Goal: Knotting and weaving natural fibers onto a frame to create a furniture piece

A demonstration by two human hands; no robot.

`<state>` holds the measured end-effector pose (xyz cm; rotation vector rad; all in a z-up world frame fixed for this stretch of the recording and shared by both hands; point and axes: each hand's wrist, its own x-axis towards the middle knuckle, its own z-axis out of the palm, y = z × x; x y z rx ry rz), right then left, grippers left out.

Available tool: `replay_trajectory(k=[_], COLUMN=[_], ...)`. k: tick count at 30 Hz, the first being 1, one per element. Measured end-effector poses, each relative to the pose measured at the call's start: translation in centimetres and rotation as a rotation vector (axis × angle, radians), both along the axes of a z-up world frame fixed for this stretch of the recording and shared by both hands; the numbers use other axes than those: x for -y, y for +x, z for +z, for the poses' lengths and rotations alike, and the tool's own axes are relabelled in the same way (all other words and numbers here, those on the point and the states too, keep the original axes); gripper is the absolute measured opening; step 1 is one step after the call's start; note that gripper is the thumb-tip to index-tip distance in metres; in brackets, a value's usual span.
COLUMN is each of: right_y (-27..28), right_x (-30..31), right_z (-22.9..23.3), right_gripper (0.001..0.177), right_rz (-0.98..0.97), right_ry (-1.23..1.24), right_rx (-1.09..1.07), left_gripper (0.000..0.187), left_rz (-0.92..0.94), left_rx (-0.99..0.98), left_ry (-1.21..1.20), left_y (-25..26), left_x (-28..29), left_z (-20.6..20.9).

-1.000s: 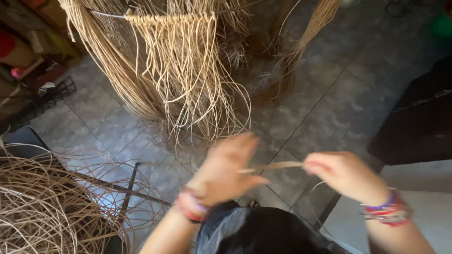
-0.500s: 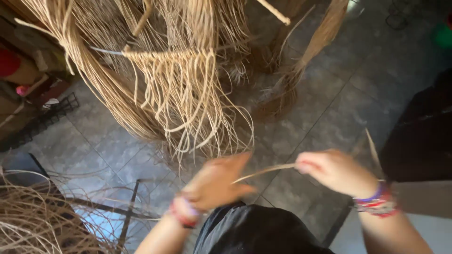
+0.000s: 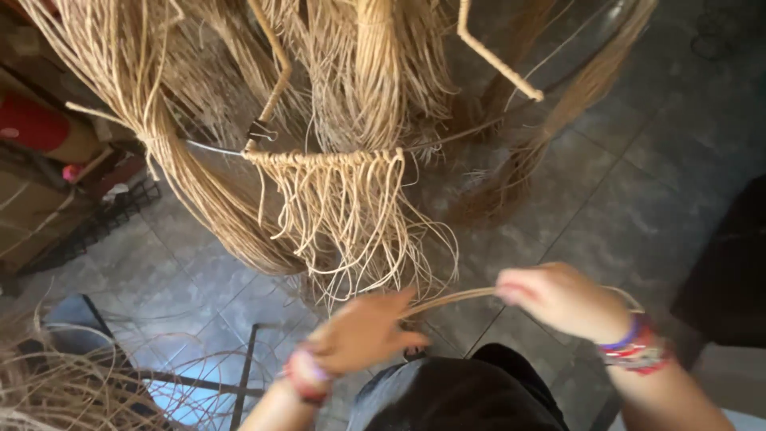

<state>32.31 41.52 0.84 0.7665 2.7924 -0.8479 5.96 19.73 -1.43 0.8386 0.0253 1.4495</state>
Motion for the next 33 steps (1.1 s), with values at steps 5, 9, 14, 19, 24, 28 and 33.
replay_trajectory(k=[5,9,14,19,24,28,33], right_y=[-5.2,-3.9,-3.4,-7.2,-8.6,-7.5,-7.4], right_x=[-0.2,-5.9,-11.8,-12.1,-13.7,-15.0,-15.0], right_z=[1.2,0.6,-0.2,1.9,4.6,3.9,3.1], right_gripper=[0.014,0.021,0.029,0.025,0.014,0.008,0.010], right_rz=[0.278,0.257,0.277,0.465,0.590,0.679,0.627], right_ry=[-0.056,-0.097,-0.173,-0.129,-0.207,0.018,0.213], right_rx=[-0.138,-0.076,-0.005,-0.022,-0.074,-0.144,-0.123], left_gripper=[0.035,0.007,0.030,0.060,0.036,0.028,0.030], left_rz=[0.762,0.652,0.609,0.476,0.930,0.684,0.630], left_rx=[-1.828,-1.973,-1.981,-1.680,-1.838,-1.823,-1.535], left_ry=[-0.137,-0.062,-0.352,-0.507,-0.385,-0.351,-0.455], left_y=[6.7,1.2,-2.2,3.6,6.8,5.6,4.8], left_x=[-6.6,-5.2,-4.6,-11.7,-15.7,-15.4,-15.8], left_z=[0.1,-1.3,-0.4,7.2,0.3,1.8,3.6])
